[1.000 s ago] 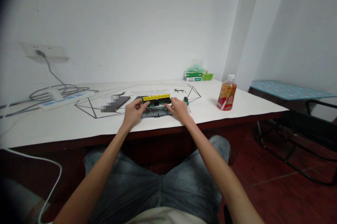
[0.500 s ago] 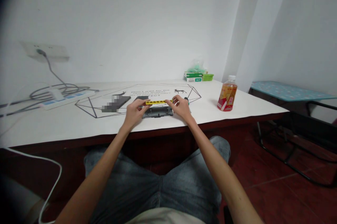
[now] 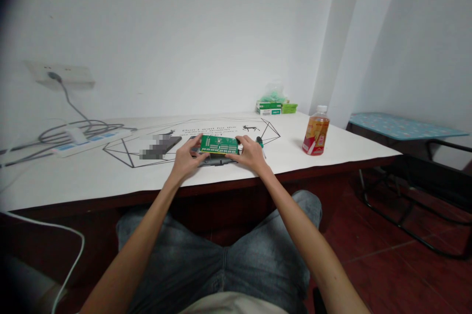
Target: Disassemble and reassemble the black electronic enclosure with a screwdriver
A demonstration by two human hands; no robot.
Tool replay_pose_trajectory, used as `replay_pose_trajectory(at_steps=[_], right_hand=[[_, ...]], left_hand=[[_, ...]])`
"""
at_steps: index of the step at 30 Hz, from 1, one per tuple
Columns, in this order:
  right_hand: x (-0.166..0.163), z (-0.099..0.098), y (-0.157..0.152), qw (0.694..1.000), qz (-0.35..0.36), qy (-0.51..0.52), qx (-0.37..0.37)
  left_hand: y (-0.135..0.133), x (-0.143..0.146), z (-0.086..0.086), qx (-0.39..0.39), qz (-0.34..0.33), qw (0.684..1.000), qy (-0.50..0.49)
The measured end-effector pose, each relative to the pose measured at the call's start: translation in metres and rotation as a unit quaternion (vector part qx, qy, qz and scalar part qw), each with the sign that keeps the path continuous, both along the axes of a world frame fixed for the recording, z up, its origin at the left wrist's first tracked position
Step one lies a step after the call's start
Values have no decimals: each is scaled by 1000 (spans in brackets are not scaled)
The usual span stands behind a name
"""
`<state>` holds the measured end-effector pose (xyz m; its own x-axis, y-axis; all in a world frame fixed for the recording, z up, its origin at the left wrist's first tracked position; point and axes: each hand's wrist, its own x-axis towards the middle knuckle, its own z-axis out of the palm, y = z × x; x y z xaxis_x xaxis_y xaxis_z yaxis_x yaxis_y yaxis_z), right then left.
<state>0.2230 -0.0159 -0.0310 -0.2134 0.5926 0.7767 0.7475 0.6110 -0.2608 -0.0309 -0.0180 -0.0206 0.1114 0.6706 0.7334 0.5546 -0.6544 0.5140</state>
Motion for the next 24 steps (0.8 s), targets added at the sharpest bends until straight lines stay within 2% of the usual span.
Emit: replay_pose_trajectory(at_steps=[6, 11, 17, 24], right_hand=[[0, 2, -5, 1000, 12, -5, -11], [1, 3, -7, 998, 8, -48, -39], [1, 7, -10, 991, -10, -102, -84], [-1, 8, -12, 990, -18, -98, -96]], left_hand=[[-10, -1, 4, 25, 6, 999, 36], [-20, -4, 3, 35, 27, 996, 81], [-23, -4, 3, 6, 61, 989, 133], [-26, -3, 4, -27, 99, 981, 167]])
